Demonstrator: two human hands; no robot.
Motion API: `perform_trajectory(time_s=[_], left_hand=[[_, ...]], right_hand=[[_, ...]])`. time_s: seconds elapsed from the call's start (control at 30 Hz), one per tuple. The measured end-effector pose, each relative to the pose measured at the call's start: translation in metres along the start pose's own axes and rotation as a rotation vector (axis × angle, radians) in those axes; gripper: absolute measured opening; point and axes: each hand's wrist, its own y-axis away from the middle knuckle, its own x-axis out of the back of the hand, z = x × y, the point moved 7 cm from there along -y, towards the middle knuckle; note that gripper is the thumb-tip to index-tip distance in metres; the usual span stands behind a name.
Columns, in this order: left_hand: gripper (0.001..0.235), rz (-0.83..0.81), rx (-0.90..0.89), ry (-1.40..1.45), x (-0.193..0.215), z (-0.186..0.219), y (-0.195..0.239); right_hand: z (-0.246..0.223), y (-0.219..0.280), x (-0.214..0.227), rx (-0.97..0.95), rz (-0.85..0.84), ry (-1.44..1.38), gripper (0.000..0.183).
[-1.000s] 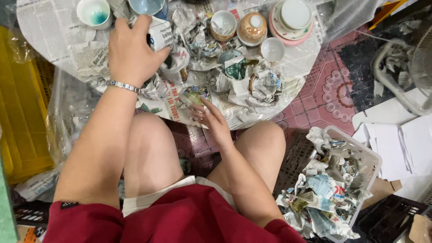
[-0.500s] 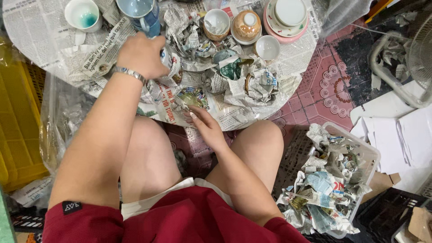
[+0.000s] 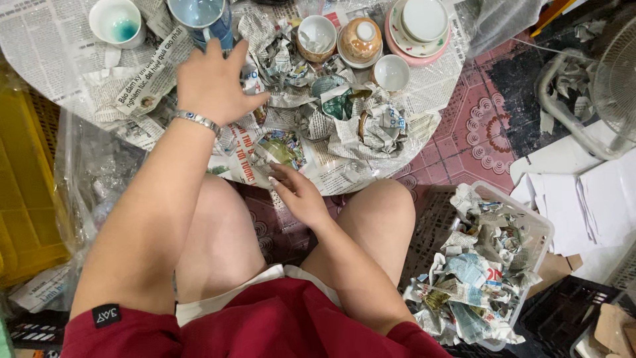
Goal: The person sits on the floor and wraps various ceramic items, including cups, bowls, and a glass, with newspaper. They fold the newspaper around each item and place the wrapped items on a nearby table.
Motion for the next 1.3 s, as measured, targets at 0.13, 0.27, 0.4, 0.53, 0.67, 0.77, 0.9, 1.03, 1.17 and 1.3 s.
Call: perform_trajectory(time_s=[0.13,0.27,0.4,0.53,0.67,0.77,0.9,1.03,1.17,1.3], left_hand=[[0.087,0.129,-0.052,-0.002,0.016,0.002,0.019],[0.063,0.308,-0.102,-0.139,0.019,0.027,0.06],[0.044,0.386,-0.072,0.123,0.006,0.059,0.112],[0.024,0.303,-0.103,0.537,-0.028,0.081,0.139],[0.014,0.163,-0.213,0.742,-0.057,0.088,0.14],[0.011,0.149,-0.259,0.8,-0.055,0.09,0.138],[0.008,0.255,-0.347,0.854,-0.027,0.097,0.113],[0.009,0.353,-0.541,0.818,-0.018,0.105,0.098],[0.009,0.448,-0.538,0.793,-0.023,0.091,0.08],[0.014,0.416,-0.569,0.85,-0.032,0.096,0.086]], right_hand=[[-0.014,-0.001,0.003,-0.032,0.004,0.108,0.045],[-0.045,0.01,0.027,0.125,0.039,0.309,0.048],[-0.075,0.025,0.072,0.271,0.19,0.517,0.044],[-0.07,0.022,0.136,-0.07,0.451,0.47,0.049],[-0.094,0.011,0.177,0.127,0.626,0.926,0.054],[-0.085,0.009,0.186,0.1,0.675,0.977,0.068],[-0.084,-0.011,0.179,0.196,0.631,0.904,0.063],[-0.099,-0.026,0.183,0.253,0.55,0.745,0.047],[-0.154,-0.069,0.191,0.314,0.49,0.861,0.045],[-0.199,-0.142,0.203,0.454,0.426,1.016,0.042]])
